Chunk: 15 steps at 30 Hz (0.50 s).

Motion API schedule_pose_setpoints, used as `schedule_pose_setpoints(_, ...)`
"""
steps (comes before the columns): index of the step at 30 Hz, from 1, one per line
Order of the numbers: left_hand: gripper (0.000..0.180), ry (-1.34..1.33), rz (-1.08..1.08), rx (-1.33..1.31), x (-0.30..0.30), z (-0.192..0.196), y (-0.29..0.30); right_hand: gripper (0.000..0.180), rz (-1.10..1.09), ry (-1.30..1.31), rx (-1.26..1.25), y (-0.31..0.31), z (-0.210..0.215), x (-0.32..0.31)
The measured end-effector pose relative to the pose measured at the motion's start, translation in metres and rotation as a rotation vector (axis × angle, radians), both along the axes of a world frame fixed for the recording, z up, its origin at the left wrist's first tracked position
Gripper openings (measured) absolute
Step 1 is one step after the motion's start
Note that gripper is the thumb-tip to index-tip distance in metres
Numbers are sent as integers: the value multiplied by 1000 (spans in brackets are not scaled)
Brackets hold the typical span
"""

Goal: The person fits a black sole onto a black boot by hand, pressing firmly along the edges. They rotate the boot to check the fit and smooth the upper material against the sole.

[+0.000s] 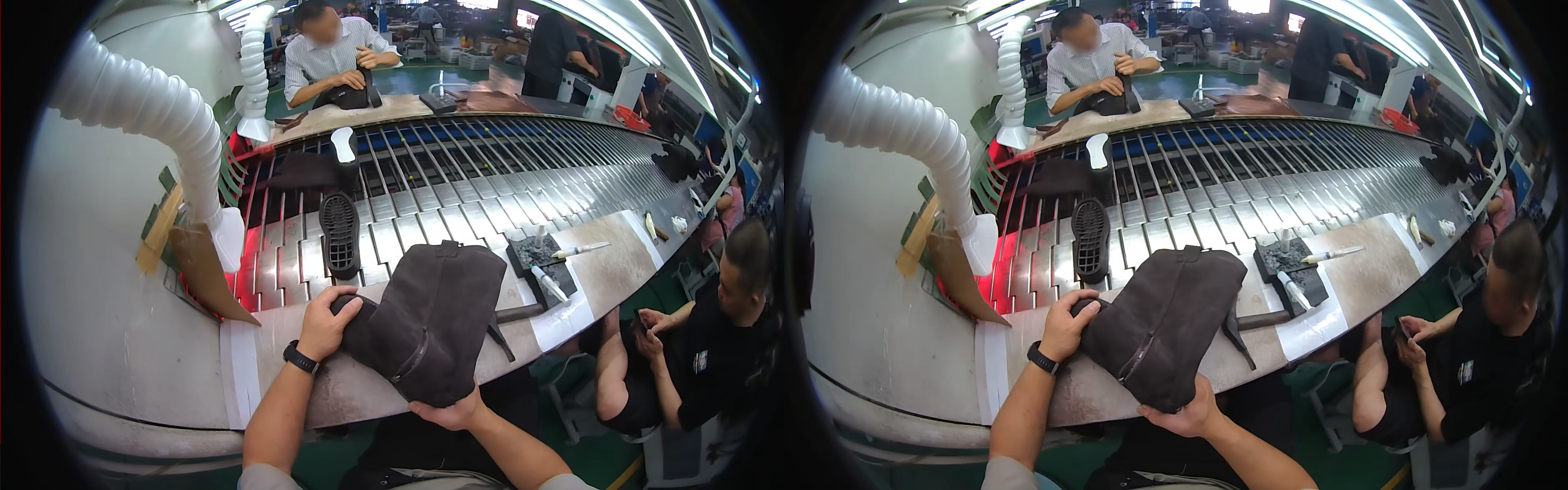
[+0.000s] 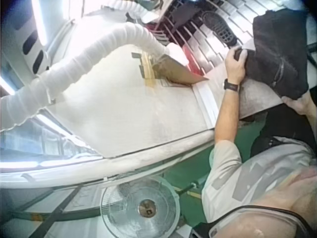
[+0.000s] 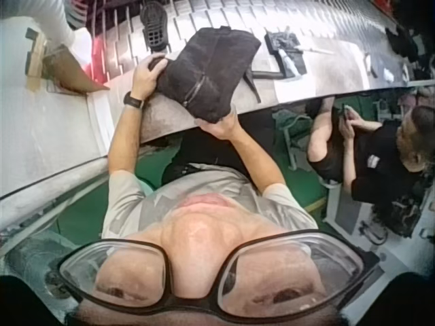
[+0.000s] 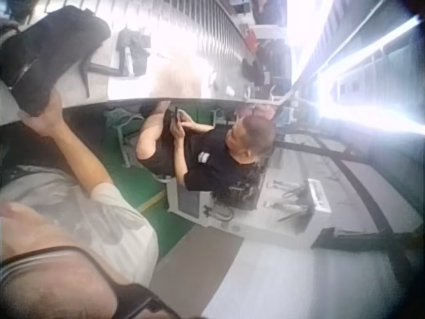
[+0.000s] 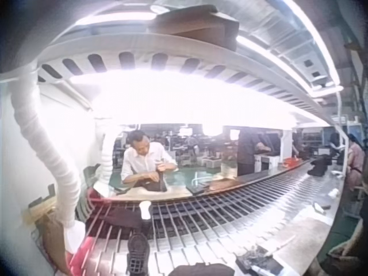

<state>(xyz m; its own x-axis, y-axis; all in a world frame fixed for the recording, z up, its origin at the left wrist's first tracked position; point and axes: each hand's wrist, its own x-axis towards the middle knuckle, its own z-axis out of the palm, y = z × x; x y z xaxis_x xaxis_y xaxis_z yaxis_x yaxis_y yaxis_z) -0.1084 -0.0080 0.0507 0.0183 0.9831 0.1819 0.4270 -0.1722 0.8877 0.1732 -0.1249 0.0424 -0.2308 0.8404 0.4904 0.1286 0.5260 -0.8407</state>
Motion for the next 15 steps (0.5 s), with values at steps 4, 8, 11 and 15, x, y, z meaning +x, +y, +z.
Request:
schedule_pose_setpoints(4,39,4,-2,6,-1,0,0,53,-3,7,9,-1,-3,-1)
schedule_pose_setpoints(8,39,-3,2,2,-1,0,-1,53,8,15,-16,-2,-7,0)
schedule_pose_setpoints(11,39,6,8,6,-2,1,-2,54,11,9,-10,-2,-8,-1)
schedule_pose_setpoints(15,39,1,7,6,-2,2,-1,55,0,-11,45,-1,-8,-1)
